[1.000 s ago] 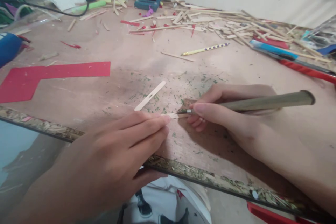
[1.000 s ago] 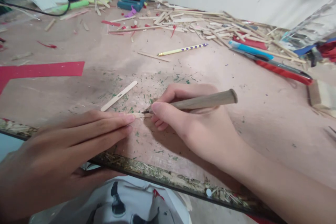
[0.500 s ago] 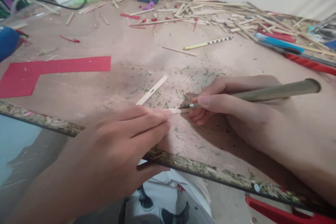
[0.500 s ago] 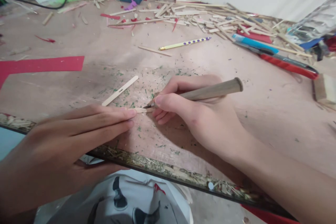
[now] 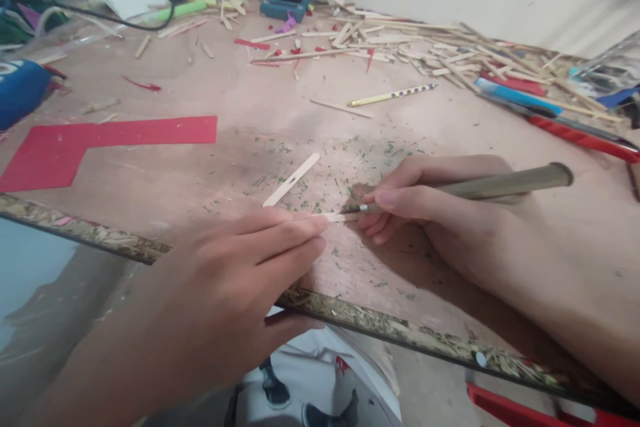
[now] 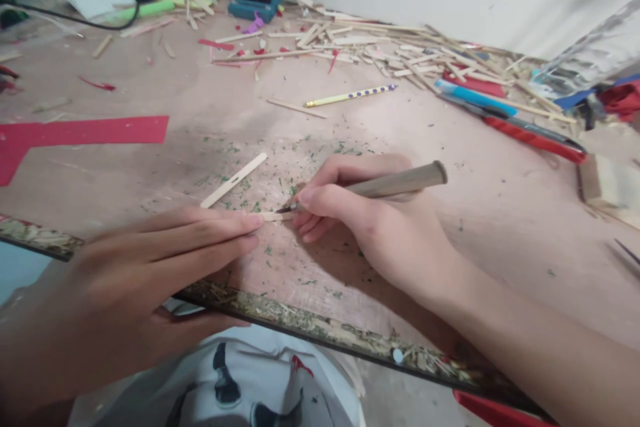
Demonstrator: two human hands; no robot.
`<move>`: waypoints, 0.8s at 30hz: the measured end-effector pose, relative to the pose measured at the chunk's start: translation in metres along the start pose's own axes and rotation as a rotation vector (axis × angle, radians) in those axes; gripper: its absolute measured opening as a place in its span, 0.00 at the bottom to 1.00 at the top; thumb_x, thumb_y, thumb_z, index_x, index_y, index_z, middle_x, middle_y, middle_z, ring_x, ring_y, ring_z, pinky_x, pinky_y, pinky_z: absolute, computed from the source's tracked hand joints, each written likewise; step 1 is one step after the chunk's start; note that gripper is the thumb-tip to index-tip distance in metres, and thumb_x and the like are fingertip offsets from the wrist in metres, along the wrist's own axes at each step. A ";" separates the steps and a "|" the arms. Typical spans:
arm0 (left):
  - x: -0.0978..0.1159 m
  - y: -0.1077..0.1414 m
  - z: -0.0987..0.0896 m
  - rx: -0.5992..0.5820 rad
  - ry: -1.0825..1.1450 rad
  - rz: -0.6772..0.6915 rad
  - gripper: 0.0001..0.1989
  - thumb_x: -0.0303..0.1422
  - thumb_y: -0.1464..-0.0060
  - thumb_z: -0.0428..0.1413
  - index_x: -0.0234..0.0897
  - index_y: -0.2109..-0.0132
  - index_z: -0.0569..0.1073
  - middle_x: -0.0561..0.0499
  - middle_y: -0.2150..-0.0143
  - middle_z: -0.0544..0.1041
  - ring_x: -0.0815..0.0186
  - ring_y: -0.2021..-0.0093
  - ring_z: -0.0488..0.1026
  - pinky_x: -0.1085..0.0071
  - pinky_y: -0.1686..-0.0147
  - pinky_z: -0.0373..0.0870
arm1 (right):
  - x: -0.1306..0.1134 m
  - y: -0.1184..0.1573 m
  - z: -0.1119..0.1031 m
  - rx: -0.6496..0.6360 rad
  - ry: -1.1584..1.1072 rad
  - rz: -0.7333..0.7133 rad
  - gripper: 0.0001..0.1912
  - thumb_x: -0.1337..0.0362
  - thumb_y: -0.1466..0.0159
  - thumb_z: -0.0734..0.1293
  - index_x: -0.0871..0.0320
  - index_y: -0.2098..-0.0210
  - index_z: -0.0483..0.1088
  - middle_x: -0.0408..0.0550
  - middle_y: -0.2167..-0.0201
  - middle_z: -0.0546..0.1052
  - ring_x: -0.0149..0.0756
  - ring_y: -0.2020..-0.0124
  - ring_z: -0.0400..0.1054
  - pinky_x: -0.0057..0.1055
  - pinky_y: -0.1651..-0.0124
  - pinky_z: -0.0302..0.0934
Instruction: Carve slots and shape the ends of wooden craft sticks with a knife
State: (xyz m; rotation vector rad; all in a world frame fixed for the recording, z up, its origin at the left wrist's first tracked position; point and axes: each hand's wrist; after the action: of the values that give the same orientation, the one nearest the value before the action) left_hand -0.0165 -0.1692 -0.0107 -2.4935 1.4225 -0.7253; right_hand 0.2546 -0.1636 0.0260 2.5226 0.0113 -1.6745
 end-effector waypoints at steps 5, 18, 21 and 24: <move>0.001 0.000 0.001 -0.001 -0.035 0.040 0.14 0.38 0.21 0.59 0.37 0.37 0.78 0.43 0.36 0.86 0.50 0.37 0.86 0.49 0.40 0.90 | 0.003 -0.001 0.001 -0.005 -0.009 -0.038 0.09 0.59 0.31 0.79 0.50 0.69 0.86 0.44 0.74 0.85 0.34 0.73 0.81 0.23 0.71 0.72; 0.035 -0.008 0.015 0.054 0.056 0.077 0.10 0.31 0.18 0.54 0.36 0.44 0.82 0.51 0.40 0.87 0.67 0.36 0.83 0.74 0.26 0.75 | 0.002 0.001 0.000 -0.018 -0.060 -0.021 0.10 0.60 0.31 0.77 0.53 0.69 0.85 0.45 0.75 0.85 0.33 0.74 0.80 0.22 0.71 0.71; 0.025 -0.017 0.000 0.065 0.047 0.019 0.09 0.36 0.17 0.56 0.42 0.42 0.81 0.57 0.39 0.88 0.74 0.39 0.84 0.80 0.27 0.73 | 0.003 -0.001 0.000 -0.031 -0.094 -0.023 0.08 0.62 0.33 0.78 0.52 0.71 0.85 0.44 0.76 0.84 0.32 0.75 0.79 0.22 0.72 0.71; 0.003 -0.031 -0.007 0.107 -0.101 -0.066 0.16 0.44 0.18 0.57 0.40 0.38 0.82 0.51 0.35 0.88 0.63 0.36 0.86 0.65 0.32 0.83 | 0.004 -0.002 -0.001 -0.047 -0.113 -0.013 0.08 0.63 0.34 0.78 0.53 0.71 0.85 0.46 0.75 0.85 0.33 0.75 0.79 0.21 0.72 0.72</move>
State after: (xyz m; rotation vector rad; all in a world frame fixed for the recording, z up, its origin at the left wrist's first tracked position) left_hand 0.0047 -0.1550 0.0080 -2.4674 1.2387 -0.6587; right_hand 0.2569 -0.1615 0.0228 2.3957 0.0564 -1.7971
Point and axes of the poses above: each hand's wrist, its own y-axis away from the middle knuckle, its own z-axis out of the palm, x = y × z
